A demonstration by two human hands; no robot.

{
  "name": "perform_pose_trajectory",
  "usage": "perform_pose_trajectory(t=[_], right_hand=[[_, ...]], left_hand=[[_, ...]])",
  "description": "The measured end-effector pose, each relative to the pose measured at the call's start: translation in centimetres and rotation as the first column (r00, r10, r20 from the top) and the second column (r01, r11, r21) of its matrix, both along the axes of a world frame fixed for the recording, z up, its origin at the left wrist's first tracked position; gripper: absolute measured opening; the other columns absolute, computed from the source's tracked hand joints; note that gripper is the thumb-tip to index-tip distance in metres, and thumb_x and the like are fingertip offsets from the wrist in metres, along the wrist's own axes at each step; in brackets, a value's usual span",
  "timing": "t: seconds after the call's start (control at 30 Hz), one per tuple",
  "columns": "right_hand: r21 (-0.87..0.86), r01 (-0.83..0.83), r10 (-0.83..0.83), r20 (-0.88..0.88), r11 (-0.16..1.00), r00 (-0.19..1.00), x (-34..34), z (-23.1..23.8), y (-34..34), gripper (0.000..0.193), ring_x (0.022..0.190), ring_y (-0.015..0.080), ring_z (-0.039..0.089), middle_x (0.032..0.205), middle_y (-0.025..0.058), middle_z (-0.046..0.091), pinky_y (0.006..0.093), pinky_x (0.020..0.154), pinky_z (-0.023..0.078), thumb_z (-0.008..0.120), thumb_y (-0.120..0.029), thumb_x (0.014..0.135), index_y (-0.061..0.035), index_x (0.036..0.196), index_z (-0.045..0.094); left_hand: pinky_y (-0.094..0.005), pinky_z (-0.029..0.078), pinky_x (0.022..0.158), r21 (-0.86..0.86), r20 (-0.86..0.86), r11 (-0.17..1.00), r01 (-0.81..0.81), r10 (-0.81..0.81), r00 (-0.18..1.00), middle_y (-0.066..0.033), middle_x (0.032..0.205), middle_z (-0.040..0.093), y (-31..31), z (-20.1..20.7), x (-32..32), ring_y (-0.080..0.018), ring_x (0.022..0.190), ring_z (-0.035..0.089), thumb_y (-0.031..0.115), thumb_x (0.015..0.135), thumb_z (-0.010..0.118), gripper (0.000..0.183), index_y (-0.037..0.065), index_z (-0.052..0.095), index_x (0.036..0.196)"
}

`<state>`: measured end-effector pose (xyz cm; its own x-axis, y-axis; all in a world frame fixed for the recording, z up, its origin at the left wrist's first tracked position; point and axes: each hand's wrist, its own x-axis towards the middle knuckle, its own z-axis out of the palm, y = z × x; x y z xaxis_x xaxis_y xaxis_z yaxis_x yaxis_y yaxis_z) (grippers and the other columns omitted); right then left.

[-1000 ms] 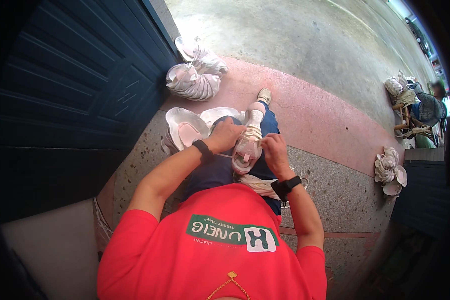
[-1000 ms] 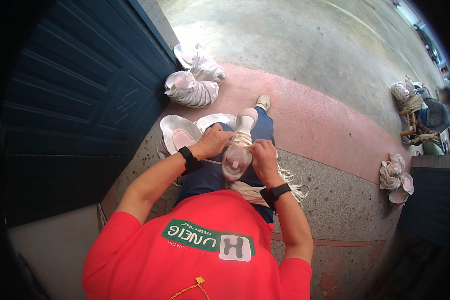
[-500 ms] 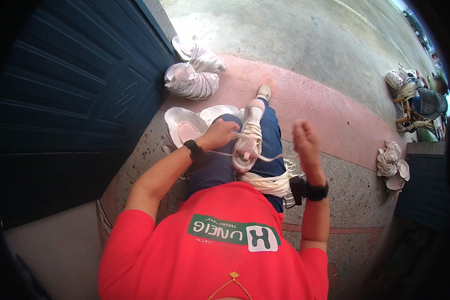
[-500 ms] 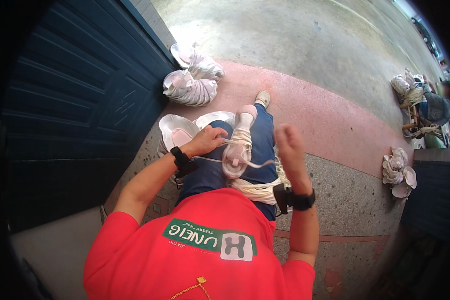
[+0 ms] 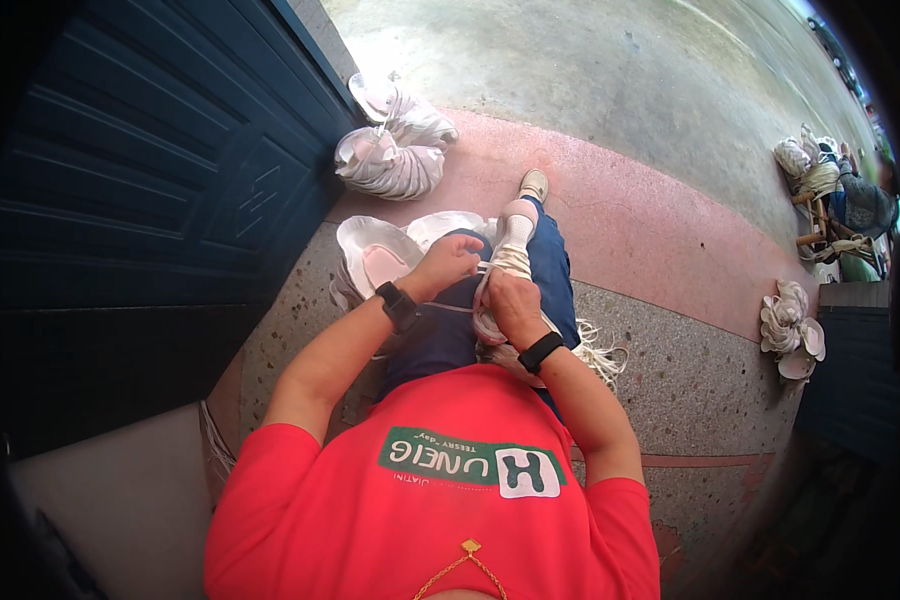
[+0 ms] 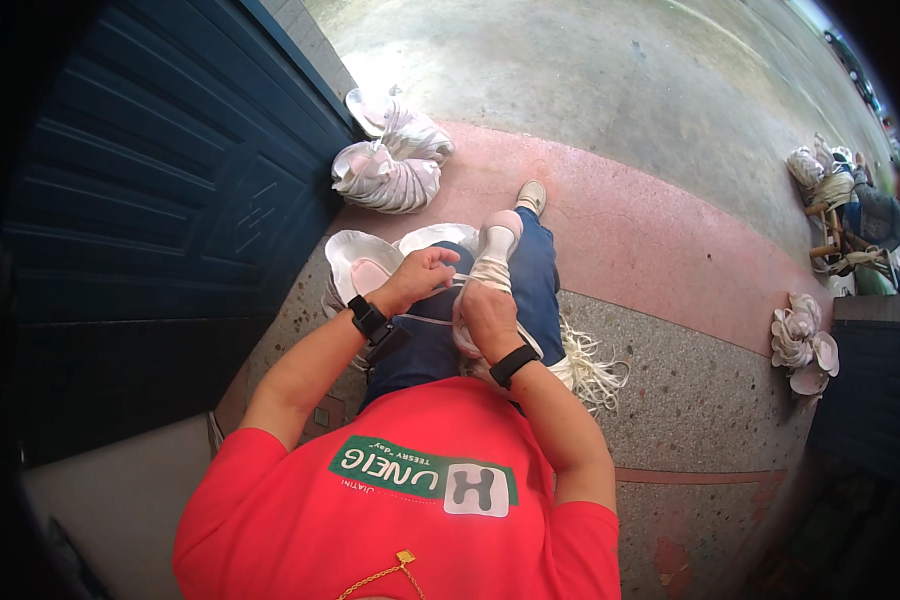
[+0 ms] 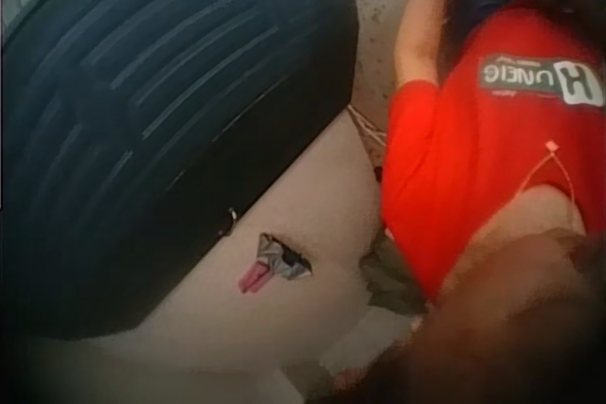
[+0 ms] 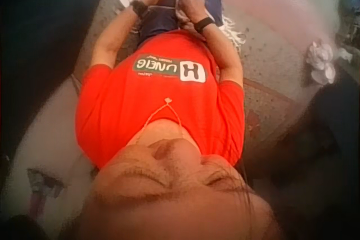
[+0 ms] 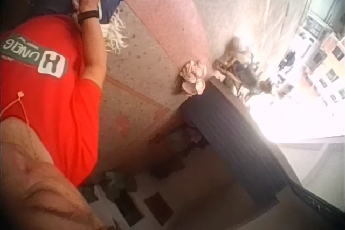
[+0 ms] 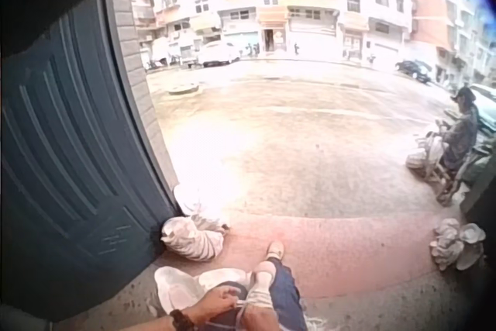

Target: Lacing a pair of white and pink sneakers.

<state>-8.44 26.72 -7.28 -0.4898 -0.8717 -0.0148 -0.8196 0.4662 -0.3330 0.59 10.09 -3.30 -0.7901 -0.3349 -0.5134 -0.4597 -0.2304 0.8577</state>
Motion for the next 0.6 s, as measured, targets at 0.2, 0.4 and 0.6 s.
perform_pose_trajectory(t=[0.2,0.4,0.6], right_hand=[[-0.129,0.066,0.025,0.601,0.989,0.799,-3.6,3.1,2.4,0.015,0.066,0.0274,0.066,0.076,0.0125,0.065,0.043,0.062,0.053,0.057,-0.02,0.097,-0.0061,0.091,0.06],[-0.448,0.567,0.526,0.85,0.691,0.029,-8.5,27.6,5.3,0.024,0.051,0.0081,0.025,0.058,-0.0077,0.029,0.0305,0.059,0.03,0.043,-0.017,0.104,-0.0091,0.082,0.046],[-0.591,0.59,0.72,0.693,0.55,0.023,-8.2,28.4,7.2,0.021,0.047,0.0064,0.02,0.055,-0.0105,0.025,0.0308,0.062,0.03,0.043,-0.024,0.105,-0.0128,0.087,0.044]], left_hand=[[-0.0257,0.053,0.078,0.048,-0.022,0.999,0.026,-0.025,0.999,-0.0031,0.093,0.067,-0.5,-0.9,-1.3,-0.0098,0.086,0.063,0.011,0.096,0.064,0.036,-0.001,0.062,0.131],[-0.0276,0.054,0.083,-0.236,-0.028,0.967,0.1,-0.109,0.994,-0.006,0.102,0.071,0.5,-1.6,-0.1,-0.0106,0.093,0.065,0.011,0.096,0.064,0.037,-0.001,0.064,0.131],[-0.0267,0.054,0.08,-0.076,0.04,0.899,0.43,-0.428,0.903,-0.0063,0.103,0.072,1.7,3.7,-0.4,-0.0105,0.09,0.067,0.012,0.099,0.063,0.035,-0.001,0.066,0.131]])
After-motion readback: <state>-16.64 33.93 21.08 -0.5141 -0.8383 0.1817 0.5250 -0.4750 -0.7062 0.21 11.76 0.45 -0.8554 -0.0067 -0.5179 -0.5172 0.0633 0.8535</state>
